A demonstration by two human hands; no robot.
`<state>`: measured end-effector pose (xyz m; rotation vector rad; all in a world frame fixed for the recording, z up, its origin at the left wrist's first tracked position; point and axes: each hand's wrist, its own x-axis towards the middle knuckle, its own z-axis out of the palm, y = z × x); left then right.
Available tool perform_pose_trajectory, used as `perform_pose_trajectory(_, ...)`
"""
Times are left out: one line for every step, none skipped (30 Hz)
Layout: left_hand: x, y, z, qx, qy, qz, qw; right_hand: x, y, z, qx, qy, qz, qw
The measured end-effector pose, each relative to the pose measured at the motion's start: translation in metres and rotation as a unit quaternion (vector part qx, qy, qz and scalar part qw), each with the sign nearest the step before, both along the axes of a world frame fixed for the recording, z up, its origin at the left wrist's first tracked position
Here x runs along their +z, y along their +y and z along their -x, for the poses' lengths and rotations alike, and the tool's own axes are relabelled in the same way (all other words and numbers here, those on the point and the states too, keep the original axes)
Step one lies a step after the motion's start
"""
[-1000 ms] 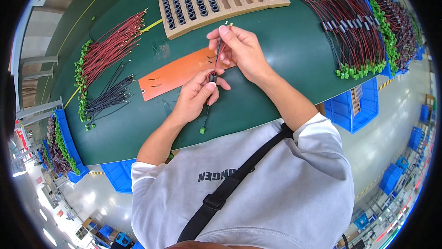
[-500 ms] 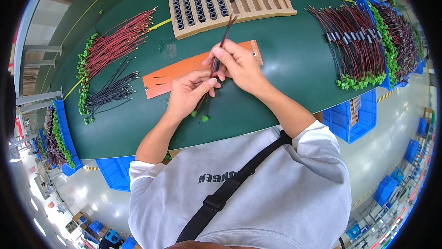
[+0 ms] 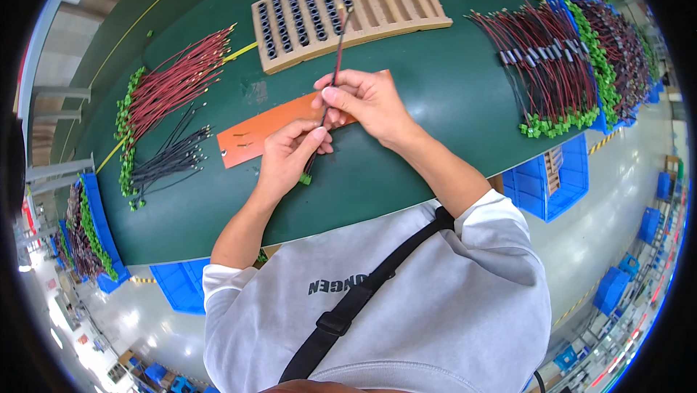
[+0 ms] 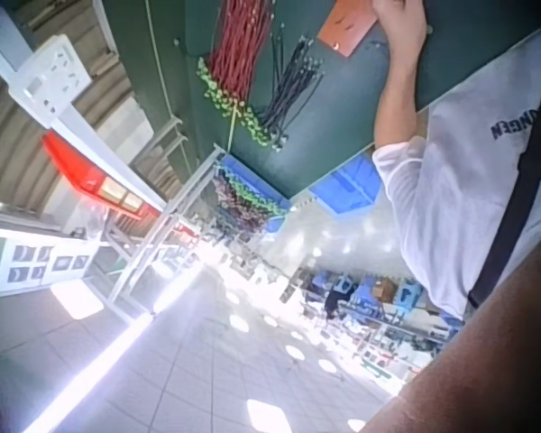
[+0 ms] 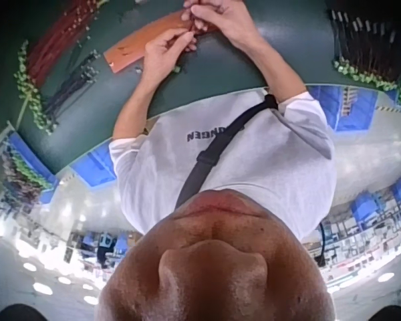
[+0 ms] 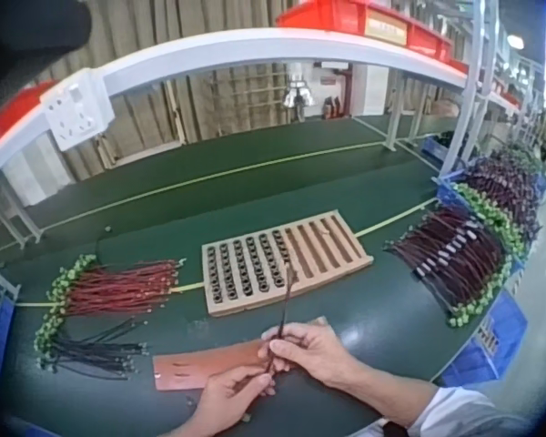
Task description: The person assembles wire harnesses by hand at a green workbench. They pick up red and black wires with green connectors, insert a gray cylindrical component, and secure the assembly with a black zip tie using a wooden jig for alignment. The finished units are placed into a blue bin.
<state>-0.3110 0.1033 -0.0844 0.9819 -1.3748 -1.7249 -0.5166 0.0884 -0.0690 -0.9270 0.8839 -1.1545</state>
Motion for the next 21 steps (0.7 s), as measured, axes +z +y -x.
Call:
perform_pose_trajectory(0.003,0.002,0.0,-0.002,-0.031,-0.007,0.999,-0.002,0.001,0.0,-0.005,-0.015,0.004,1.0)
perform_pose_trajectory(0.007,0.001,-0.001,-0.008,-0.057,-0.01,0.998,-0.002,0.0,0.0,-0.005,-0.009,0.012,1.0)
perform_pose_trajectory(0.008,0.0,0.0,-0.016,-0.08,-0.01,0.997,0.0,0.001,0.001,0.006,0.019,0.011,1.0)
perform_pose_trajectory(0.007,0.001,0.002,-0.019,-0.074,-0.007,0.997,0.003,0.001,-0.002,-0.002,-0.013,-0.04,0.999)
perform_pose_trajectory(0.006,0.004,0.003,-0.021,-0.07,-0.006,0.997,0.001,0.001,-0.001,0.006,-0.017,-0.042,0.999)
perform_pose_trajectory(0.005,0.006,0.005,-0.027,-0.058,-0.004,0.998,-0.003,0.002,-0.002,0.013,-0.047,-0.036,0.998)
perform_pose_trajectory(0.004,0.007,0.006,-0.03,-0.046,-0.003,0.998,-0.008,0.003,-0.003,0.01,-0.062,-0.036,0.997)
perform_pose_trajectory(0.004,0.008,0.006,-0.029,-0.038,-0.002,0.999,-0.01,0.004,-0.005,0.012,-0.08,-0.035,0.996)
perform_pose_trajectory(0.003,0.009,0.008,-0.017,-0.028,-0.006,0.999,-0.008,0.004,-0.003,0.01,-0.074,-0.034,0.997)
perform_pose_trajectory(0.004,0.009,0.008,0.0,-0.023,-0.009,1.0,-0.005,0.003,-0.004,0.012,-0.073,-0.033,0.997)
perform_pose_trajectory(0.004,0.009,0.009,0.017,-0.017,-0.013,1.0,-0.003,0.003,-0.005,0.015,-0.071,-0.031,0.997)
perform_pose_trajectory(0.004,0.01,0.011,0.024,-0.007,-0.011,1.0,-0.002,0.005,-0.005,0.029,-0.059,-0.008,0.998)
perform_pose_trajectory(0.002,0.012,0.011,0.03,0.002,-0.008,1.0,-0.001,0.008,-0.008,0.044,-0.048,0.017,0.998)
perform_pose_trajectory(0.001,0.012,0.011,0.037,0.01,-0.006,0.999,0.0,0.009,-0.009,0.059,-0.037,0.04,0.997)
perform_pose_trajectory(0.0,0.012,0.009,0.003,-0.004,-0.003,1.0,0.0,0.008,-0.009,0.048,-0.056,0.028,0.997)
perform_pose_trajectory(-0.002,0.013,0.007,-0.031,-0.019,-0.002,0.999,0.001,0.009,-0.009,0.036,-0.075,0.015,0.996)
perform_pose_trajectory(-0.003,0.013,0.006,-0.065,-0.033,-0.001,0.997,0.002,0.009,-0.008,0.024,-0.094,0.001,0.995)
perform_pose_trajectory(-0.004,0.016,0.01,-0.067,-0.017,0.025,0.997,0.002,0.009,-0.006,0.012,-0.114,-0.013,0.993)
perform_pose_trajectory(-0.006,0.022,0.016,-0.064,-0.002,0.048,0.997,0.016,0.009,-0.001,-0.014,-0.12,-0.033,0.992)
perform_pose_trajectory(-0.007,0.026,0.017,-0.061,0.011,0.07,0.996,0.02,0.009,0.009,-0.023,-0.105,-0.033,0.994)
perform_pose_trajectory(-0.009,0.022,0.017,-0.077,0.012,0.122,0.99,0.022,0.009,0.026,-0.032,-0.091,-0.033,0.995)
